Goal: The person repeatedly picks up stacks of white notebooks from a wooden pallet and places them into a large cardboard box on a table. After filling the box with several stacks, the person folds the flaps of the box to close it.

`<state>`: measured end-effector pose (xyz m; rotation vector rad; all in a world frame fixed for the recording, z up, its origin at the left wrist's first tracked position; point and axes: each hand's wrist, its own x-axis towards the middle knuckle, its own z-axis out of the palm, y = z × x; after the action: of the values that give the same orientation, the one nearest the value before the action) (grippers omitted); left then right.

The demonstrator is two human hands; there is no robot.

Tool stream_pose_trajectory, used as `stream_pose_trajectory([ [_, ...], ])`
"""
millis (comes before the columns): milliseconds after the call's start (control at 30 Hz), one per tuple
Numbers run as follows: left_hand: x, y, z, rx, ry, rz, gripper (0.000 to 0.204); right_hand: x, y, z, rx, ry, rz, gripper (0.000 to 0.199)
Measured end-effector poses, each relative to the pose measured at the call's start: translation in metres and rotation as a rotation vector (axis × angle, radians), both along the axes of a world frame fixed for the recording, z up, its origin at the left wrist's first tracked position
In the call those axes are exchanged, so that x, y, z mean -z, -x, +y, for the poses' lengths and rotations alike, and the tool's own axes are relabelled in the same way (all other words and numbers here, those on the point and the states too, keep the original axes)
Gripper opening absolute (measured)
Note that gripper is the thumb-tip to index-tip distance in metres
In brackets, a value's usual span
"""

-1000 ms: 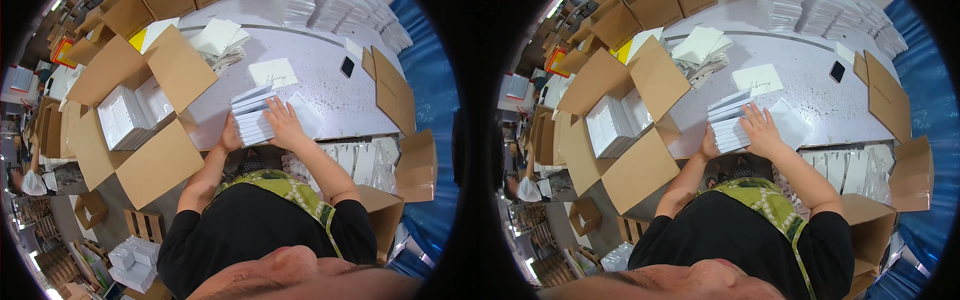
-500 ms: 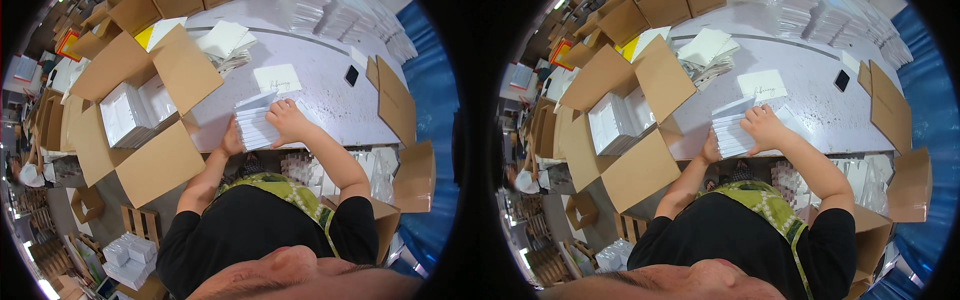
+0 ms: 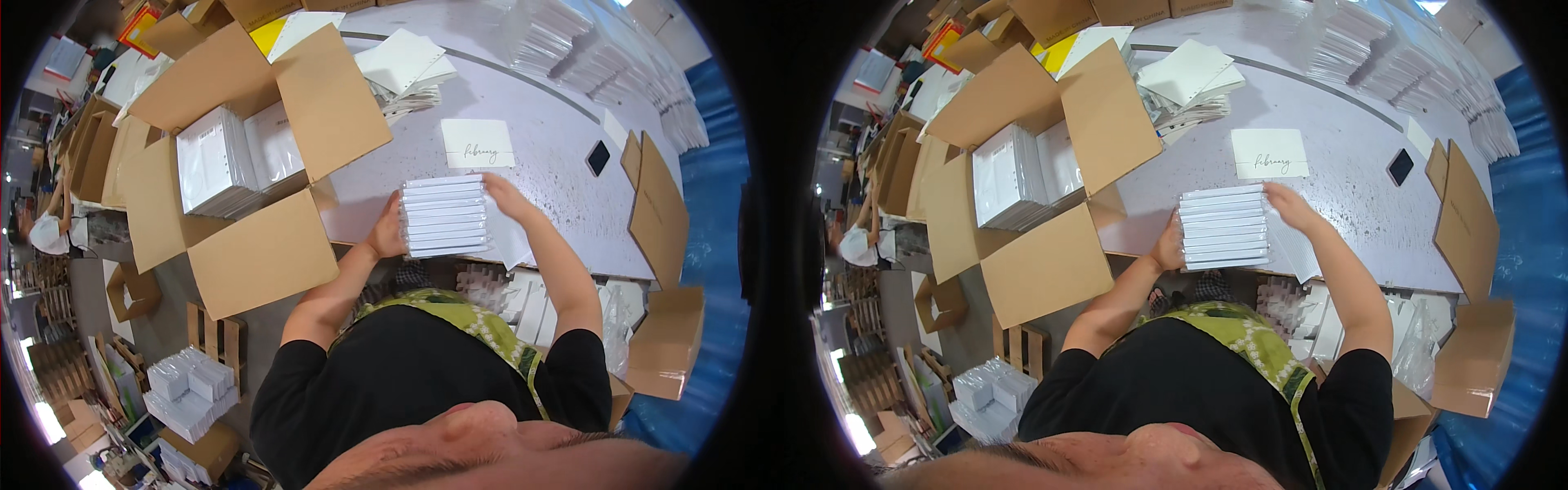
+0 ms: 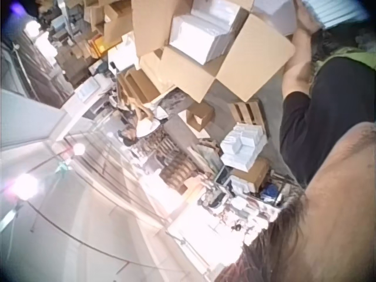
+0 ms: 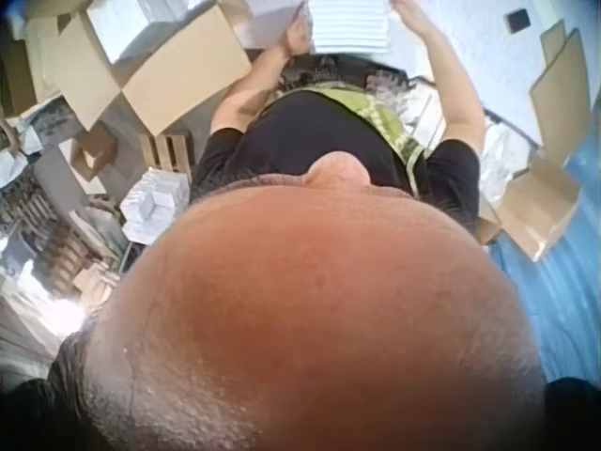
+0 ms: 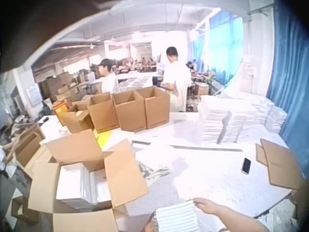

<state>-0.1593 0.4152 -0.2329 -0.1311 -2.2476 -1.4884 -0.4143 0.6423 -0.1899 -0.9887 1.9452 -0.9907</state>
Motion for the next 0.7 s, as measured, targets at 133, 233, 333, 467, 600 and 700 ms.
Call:
stream_pose_trajectory([
  [133,-0.027,-0.002,0.003,0.11,-0.207,-0.037,0.086,0.033,-0.038,0.018,0.001,0.08,-0.274,0.07],
  [233,-0.039,-0.004,0.011,0.299,-0.804,-0.22,0.079,0.029,-0.044,0.018,-0.401,0.157,0.177,0.087],
  [333,-0.01,-0.007,0.006,0.354,-0.851,-0.34,0.064,0.041,-0.034,0.016,-0.657,0.045,0.426,0.089],
  [467,-0.009,-0.008,-0.001,0.32,-0.359,-0.328,0.041,0.085,-0.043,0.016,-0.574,0.064,0.452,0.092],
  [600,0.042,-0.013,0.004,0.214,-0.893,-0.612,0.043,0.111,-0.033,0.013,-0.519,0.191,0.405,0.1],
  [700,0.029,-0.008,0.003,0.244,-1.276,-0.677,0.065,0.097,-0.018,0.017,-0.436,0.215,0.175,0.102],
])
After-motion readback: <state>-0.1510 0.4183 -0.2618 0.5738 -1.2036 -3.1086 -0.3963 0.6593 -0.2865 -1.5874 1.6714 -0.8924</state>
